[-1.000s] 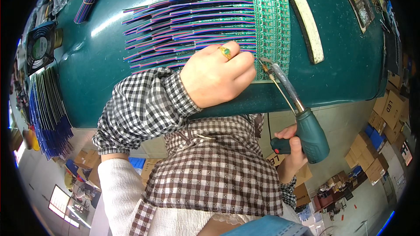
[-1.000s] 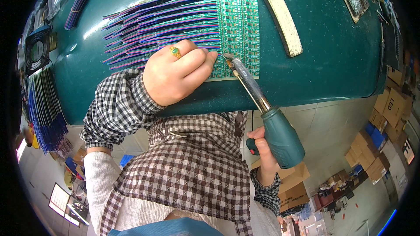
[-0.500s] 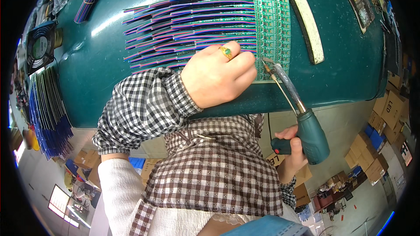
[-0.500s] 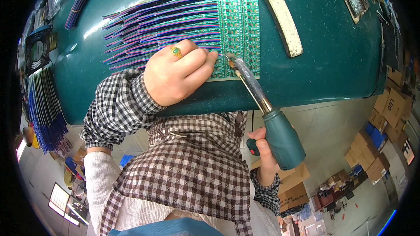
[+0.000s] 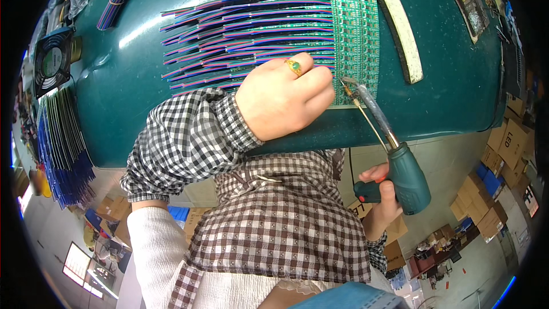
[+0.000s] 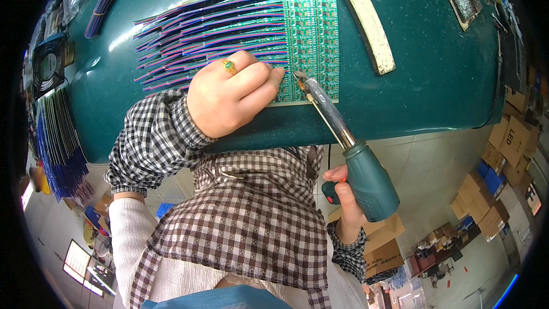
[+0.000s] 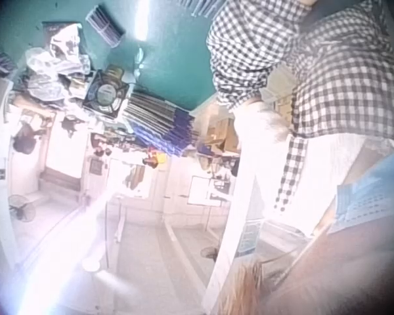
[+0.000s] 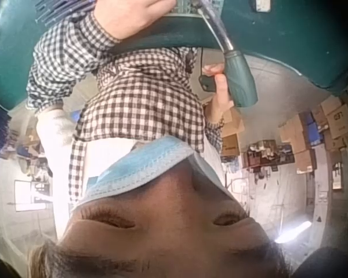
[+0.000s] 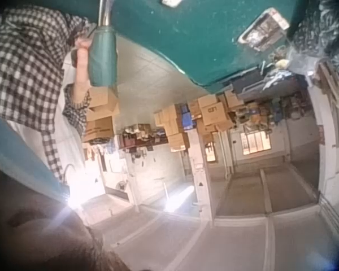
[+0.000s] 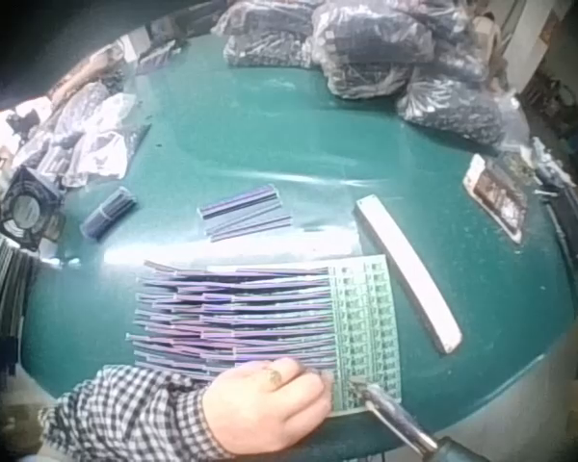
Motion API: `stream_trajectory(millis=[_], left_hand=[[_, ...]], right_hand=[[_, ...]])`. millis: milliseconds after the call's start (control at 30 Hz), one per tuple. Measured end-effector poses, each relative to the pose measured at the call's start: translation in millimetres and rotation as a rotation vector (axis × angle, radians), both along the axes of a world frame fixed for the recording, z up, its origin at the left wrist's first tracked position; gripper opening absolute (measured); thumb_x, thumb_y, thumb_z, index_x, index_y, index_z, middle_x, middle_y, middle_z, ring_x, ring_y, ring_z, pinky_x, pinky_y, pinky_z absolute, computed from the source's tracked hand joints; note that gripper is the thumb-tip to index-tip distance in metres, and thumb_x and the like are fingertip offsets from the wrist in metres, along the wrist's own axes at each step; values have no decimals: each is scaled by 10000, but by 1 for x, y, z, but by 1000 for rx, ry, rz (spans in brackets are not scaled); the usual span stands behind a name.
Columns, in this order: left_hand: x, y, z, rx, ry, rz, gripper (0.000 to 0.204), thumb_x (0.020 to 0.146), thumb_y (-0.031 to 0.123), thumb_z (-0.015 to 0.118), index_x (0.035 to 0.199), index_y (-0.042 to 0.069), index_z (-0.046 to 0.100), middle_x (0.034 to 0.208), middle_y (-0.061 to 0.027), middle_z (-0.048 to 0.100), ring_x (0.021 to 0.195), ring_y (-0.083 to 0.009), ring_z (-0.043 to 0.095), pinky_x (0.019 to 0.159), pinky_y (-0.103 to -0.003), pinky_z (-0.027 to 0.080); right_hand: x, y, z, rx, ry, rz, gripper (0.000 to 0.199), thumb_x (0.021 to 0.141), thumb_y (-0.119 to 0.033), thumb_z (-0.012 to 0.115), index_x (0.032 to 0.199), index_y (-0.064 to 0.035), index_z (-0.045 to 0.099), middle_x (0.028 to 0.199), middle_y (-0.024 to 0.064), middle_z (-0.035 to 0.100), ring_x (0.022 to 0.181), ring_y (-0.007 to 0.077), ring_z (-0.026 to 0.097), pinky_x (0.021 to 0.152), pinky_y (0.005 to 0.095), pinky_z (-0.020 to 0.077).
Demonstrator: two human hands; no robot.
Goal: The person assembles and solders colored wires onto green circuit boards using a soldering iron and soldering wire at a workbench.
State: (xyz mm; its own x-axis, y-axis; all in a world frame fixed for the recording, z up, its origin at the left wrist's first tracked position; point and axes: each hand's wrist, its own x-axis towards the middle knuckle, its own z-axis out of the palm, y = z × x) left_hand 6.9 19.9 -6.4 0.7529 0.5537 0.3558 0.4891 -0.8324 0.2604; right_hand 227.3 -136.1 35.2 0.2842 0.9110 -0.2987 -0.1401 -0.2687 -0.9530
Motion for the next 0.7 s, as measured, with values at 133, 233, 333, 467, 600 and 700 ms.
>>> stream_trajectory(millis=[133, 233, 333, 467, 600, 700], left_hand=[[0, 0, 0, 4, 10, -2, 293, 698, 94, 614, 976, 5, 639, 792, -19, 484, 723, -145, 531, 555, -253, 485], [0, -1, 0, 2, 10, 4, 295, 697, 92, 617, 978, 3, 640, 790, -19, 484, 723, -145, 532, 552, -254, 484], [0, -2, -1, 4, -2, 7, 290, 699, 87, 623, 975, 0, 641, 789, -20, 483, 723, -147, 531, 552, -253, 484], [-1, -2, -1, -5, 0, 4, 282, 702, 80, 629, 970, -6, 640, 791, -24, 484, 721, -149, 529, 553, -252, 484], [0, -1, -2, -2, 7, -5, 284, 699, 80, 629, 970, -7, 638, 791, -26, 482, 720, -150, 526, 558, -251, 485], [-1, -1, -1, 7, 7, 1, 287, 698, 80, 629, 972, -7, 637, 790, -26, 478, 721, -151, 525, 565, -250, 487]], right_hand=[[2, 0, -1, -4, 4, 22, 258, 826, -161, 682, 924, 55, 578, 826, 131, 603, 755, 249, 626, 701, 377, 538], [1, -1, 0, -10, 4, 28, 263, 825, -159, 681, 929, 56, 571, 818, 131, 599, 751, 252, 624, 700, 386, 536], [0, -1, -2, 5, -45, 35, 341, 841, -182, 651, 1010, 92, 540, 795, 133, 579, 714, 242, 607, 663, 384, 550], [1, -1, -4, 12, -95, 60, 372, 855, -209, 624, 1024, 111, 536, 769, 132, 560, 684, 230, 593, 634, 380, 566], [2, -4, -8, 6, -84, 42, 317, 851, -197, 623, 958, 92, 547, 766, 134, 559, 689, 228, 593, 641, 381, 566], [1, -3, -7, -7, -87, 23, 273, 848, -187, 621, 897, 72, 548, 763, 136, 558, 691, 228, 593, 647, 382, 565]])
